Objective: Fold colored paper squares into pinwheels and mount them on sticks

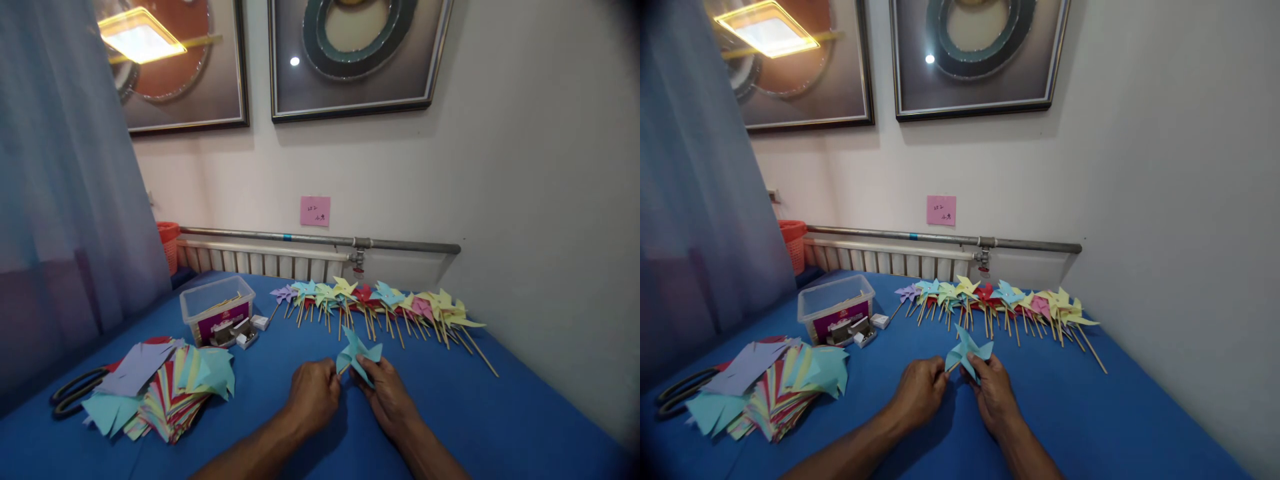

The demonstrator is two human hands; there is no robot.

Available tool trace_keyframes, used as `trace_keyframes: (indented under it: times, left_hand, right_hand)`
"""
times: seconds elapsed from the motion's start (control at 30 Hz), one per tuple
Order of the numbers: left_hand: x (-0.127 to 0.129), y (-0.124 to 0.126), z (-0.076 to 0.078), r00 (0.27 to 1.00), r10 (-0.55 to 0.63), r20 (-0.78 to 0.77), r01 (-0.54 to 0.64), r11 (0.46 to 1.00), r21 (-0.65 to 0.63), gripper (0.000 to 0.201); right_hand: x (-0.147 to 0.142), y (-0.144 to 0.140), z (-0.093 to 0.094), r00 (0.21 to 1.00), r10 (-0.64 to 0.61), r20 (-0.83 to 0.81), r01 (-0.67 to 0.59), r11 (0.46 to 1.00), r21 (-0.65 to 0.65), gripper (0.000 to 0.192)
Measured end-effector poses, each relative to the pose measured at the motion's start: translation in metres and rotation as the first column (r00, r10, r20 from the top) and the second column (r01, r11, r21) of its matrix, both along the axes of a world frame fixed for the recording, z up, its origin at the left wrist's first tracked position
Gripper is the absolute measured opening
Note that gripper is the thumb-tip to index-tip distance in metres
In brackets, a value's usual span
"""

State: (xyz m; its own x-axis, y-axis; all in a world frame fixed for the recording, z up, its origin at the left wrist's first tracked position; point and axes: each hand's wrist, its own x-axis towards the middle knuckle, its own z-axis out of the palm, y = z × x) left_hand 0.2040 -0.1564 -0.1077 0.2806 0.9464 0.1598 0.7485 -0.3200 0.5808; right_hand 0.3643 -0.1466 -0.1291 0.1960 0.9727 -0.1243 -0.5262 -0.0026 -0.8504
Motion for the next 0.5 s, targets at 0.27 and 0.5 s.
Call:
trace_keyframes:
  times: [0.27,0.5]
  left_hand:
    - [0.0011,0.0013,0.0008,0.999,0.011,0.042,-0.011,1.0,-0.014,0.022]
    - [-0.0038,0.002,0.0053,0.996,-0.039,0.074,0.041,0.999,-0.019,0.023]
  right_hand:
    - [-0.0017,-0.0029,0.0031,0.999,0.03,0.018,-0.03,0.999,0.013,0.032]
    - [0.0041,0.0009,-0.0008,1.0,-0.014,-0.007,0.014,1.0,0.009,0.03]
